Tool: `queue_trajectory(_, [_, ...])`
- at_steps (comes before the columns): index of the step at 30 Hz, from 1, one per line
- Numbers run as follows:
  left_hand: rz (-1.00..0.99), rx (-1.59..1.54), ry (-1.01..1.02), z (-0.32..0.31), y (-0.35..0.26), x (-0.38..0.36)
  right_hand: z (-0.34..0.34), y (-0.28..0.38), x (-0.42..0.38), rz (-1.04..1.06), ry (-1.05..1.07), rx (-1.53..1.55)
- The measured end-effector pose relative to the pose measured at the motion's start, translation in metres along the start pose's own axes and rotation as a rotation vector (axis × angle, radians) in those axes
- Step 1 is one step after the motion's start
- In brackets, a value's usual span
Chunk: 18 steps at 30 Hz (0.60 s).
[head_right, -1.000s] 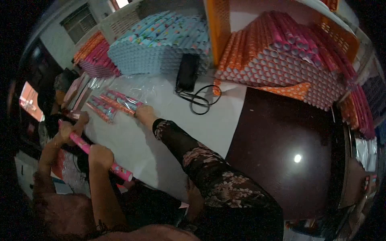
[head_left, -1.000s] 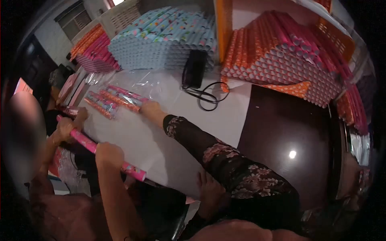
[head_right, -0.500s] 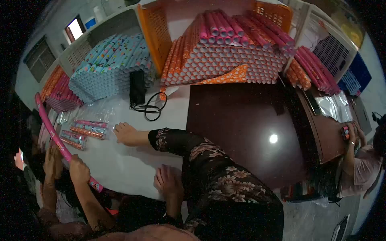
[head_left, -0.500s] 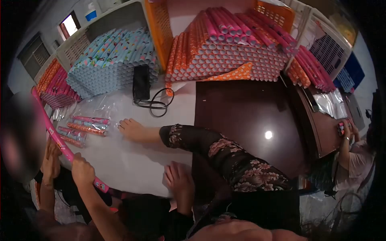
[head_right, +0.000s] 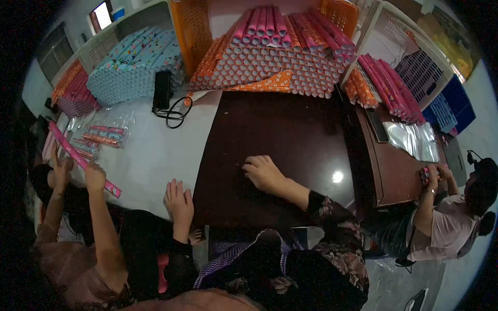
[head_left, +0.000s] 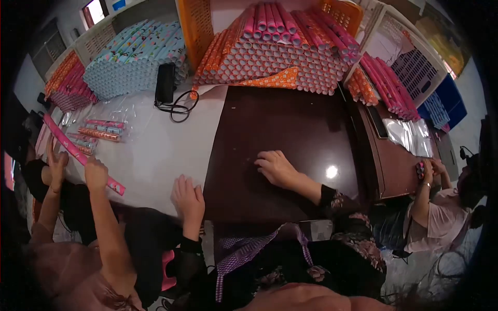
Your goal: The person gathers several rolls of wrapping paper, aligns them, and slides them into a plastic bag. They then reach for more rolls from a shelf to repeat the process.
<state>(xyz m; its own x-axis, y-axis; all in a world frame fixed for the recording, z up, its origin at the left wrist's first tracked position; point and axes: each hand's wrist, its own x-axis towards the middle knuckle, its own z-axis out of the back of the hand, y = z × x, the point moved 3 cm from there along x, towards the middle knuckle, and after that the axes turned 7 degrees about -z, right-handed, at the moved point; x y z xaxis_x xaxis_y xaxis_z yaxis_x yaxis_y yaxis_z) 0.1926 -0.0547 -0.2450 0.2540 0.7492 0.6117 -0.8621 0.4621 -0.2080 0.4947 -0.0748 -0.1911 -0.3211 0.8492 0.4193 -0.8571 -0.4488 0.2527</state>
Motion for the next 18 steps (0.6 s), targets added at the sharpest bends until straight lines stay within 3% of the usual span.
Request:
queue_trajectory(5, [0.03,0.02,-0.071,-0.017,0.012,-0.004,0.003,-0.022,-0.065,-0.113,-0.146,0.066])
queue_trajectory(15, [-0.014,-0.03,-0.044,-0.005,0.019,0.004,-0.01,-0.035,-0.055,-0.081,-0.19,0.062])
queue_trajectory(18, [-0.037,-0.005,-0.007,-0.003,0.002,-0.001,0.009,-0.055,-0.061,-0.109,-0.3,0.13])
